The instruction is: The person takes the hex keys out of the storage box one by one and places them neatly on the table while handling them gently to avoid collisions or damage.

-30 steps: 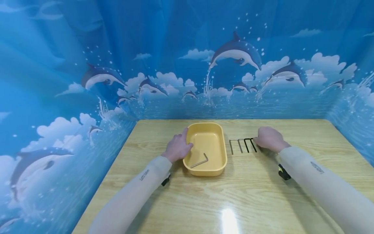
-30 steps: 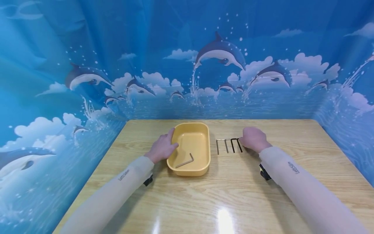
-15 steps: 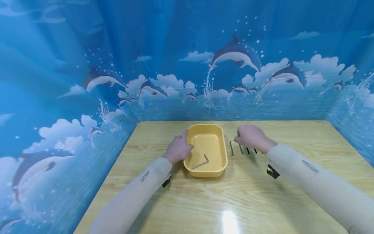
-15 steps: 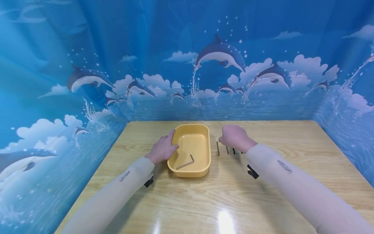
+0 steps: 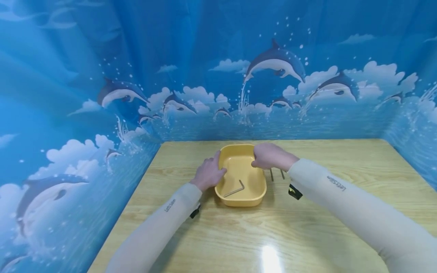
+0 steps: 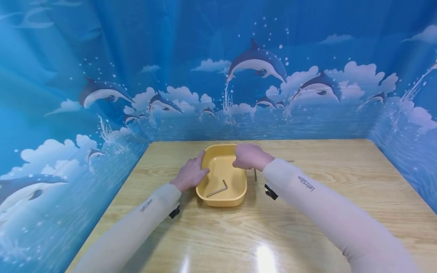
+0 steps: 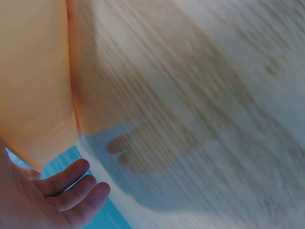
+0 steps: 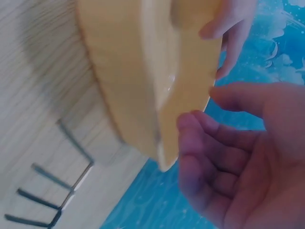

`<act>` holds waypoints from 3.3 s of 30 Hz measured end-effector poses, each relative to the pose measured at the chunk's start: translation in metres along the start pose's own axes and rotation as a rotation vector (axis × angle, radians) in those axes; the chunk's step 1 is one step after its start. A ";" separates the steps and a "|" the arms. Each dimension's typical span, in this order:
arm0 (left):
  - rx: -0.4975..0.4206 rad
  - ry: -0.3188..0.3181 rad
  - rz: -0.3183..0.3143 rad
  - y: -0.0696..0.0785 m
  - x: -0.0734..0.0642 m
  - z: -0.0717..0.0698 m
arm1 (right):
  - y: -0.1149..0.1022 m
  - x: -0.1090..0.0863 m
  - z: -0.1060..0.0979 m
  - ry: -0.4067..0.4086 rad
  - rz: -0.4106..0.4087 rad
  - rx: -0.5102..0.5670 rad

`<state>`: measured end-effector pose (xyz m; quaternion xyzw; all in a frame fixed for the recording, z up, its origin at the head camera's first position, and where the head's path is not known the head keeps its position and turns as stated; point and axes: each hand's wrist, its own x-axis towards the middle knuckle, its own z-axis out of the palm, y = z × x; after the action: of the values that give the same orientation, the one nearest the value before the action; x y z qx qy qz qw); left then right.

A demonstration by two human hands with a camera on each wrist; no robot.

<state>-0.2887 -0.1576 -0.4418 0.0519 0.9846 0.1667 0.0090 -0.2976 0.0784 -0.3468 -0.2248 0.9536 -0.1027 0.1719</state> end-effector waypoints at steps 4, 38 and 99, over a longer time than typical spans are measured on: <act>0.011 0.004 0.006 0.000 0.001 -0.001 | -0.014 0.009 0.000 -0.099 -0.001 0.016; -0.012 0.026 0.038 -0.003 -0.006 0.001 | -0.051 0.068 0.043 -0.359 0.107 -0.017; -0.007 -0.004 0.000 0.000 -0.004 -0.001 | 0.005 0.008 -0.005 0.182 -0.176 -0.004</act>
<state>-0.2846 -0.1584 -0.4409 0.0521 0.9840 0.1700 0.0113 -0.3082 0.0798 -0.3457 -0.2978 0.9420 -0.1355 0.0745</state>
